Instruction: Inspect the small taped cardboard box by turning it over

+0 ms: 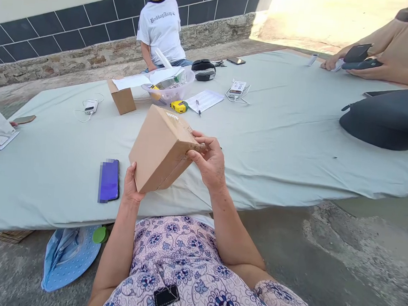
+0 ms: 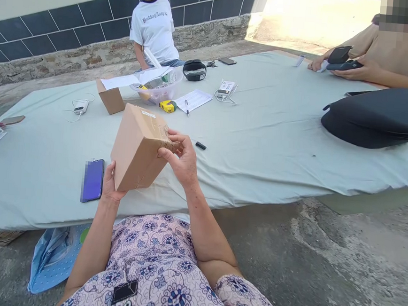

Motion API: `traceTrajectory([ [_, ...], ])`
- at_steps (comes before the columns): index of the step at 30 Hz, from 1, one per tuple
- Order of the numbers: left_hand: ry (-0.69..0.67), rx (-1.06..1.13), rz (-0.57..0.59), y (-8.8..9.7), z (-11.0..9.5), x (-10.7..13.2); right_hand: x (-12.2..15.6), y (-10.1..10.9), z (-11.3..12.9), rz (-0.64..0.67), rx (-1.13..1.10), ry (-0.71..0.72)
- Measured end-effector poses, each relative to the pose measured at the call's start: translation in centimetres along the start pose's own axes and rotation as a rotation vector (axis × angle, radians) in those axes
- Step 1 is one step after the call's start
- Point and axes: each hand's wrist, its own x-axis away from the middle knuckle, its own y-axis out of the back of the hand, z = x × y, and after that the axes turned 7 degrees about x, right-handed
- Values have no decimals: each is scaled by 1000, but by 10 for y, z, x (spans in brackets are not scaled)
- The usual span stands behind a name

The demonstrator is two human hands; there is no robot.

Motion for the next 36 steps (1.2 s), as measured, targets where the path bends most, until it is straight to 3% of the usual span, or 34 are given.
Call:
traceTrajectory([
  [9, -342, -85, 44, -4, 3, 0, 7, -4, 1, 49, 76, -59],
  [14, -425, -156, 36, -5, 1, 4, -1, -3, -6, 37, -42, -141],
  [20, -473, -267, 179, -14, -1, 12, -11, 4, -13, -35, -142, -288],
  [28, -508, -414, 159, -14, -1, 10, -14, 7, -25, -100, -100, -304],
  [36, -689, -591, 339, -12, -13, 15, -14, 10, -29, -97, -7, -311],
])
